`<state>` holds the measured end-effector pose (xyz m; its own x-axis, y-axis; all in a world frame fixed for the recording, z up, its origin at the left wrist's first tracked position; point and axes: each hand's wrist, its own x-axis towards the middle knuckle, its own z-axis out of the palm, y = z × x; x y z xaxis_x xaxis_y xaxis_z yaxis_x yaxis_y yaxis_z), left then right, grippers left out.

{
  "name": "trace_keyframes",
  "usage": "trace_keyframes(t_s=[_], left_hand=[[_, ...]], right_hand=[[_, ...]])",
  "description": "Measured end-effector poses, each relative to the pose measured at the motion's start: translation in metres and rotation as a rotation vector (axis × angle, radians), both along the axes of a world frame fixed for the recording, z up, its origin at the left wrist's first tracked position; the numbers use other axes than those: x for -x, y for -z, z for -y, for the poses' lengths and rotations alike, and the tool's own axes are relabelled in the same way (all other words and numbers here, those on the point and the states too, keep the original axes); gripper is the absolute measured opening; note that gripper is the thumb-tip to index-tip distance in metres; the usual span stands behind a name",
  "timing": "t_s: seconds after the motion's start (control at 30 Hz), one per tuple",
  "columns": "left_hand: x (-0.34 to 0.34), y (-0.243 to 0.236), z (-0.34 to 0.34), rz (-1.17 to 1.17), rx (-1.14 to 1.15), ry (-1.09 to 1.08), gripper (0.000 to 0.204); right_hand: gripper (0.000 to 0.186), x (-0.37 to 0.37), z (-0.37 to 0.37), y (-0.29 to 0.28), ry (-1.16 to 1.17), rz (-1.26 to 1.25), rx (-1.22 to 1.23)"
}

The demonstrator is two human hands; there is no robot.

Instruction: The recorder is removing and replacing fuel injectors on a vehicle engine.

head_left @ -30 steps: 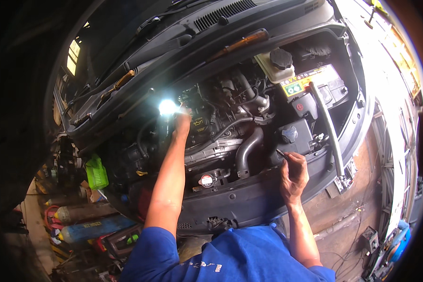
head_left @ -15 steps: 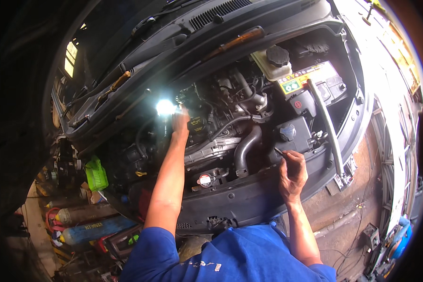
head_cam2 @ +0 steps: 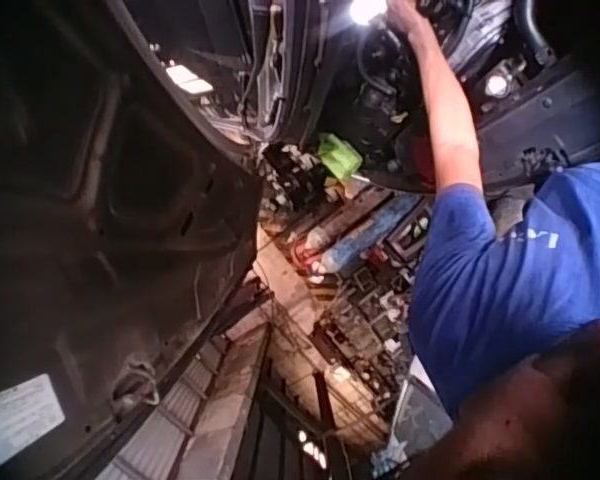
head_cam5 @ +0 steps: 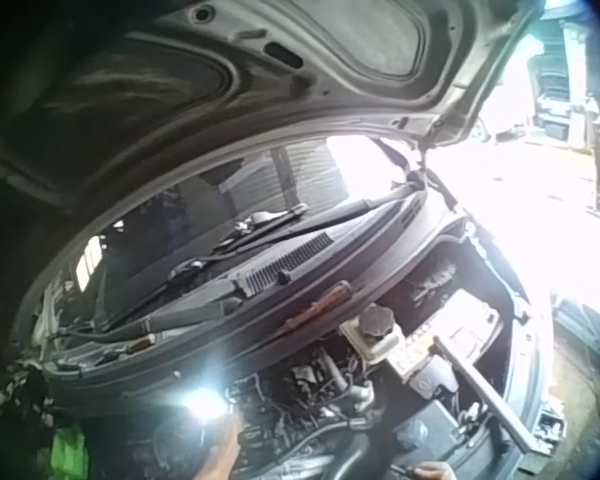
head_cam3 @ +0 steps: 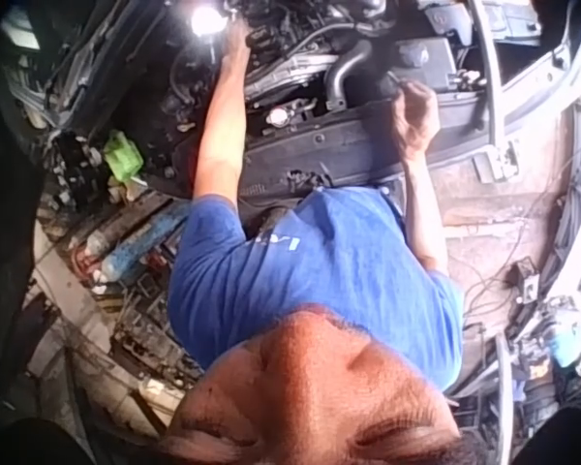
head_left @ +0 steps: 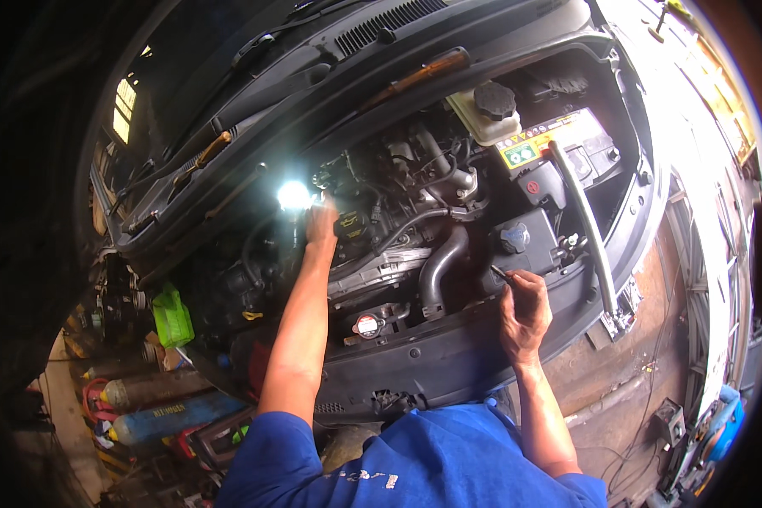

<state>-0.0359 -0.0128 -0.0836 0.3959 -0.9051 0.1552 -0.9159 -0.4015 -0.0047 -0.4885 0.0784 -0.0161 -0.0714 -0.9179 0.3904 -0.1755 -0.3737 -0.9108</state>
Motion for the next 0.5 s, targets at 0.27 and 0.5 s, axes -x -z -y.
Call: trace_keyframes(t_s=[0.27, 0.5], left_hand=[[0.011, -0.011, -0.008, 0.039, 0.022, -0.012, 0.024], [0.012, -0.012, -0.007, 0.01, 0.048, -0.021, 0.023]], right_hand=[[0.025, 0.001, 0.0, -0.001, -0.003, -0.009, 0.013], [0.026, 0.001, 0.001, -0.001, -0.007, -0.035, 0.015]])
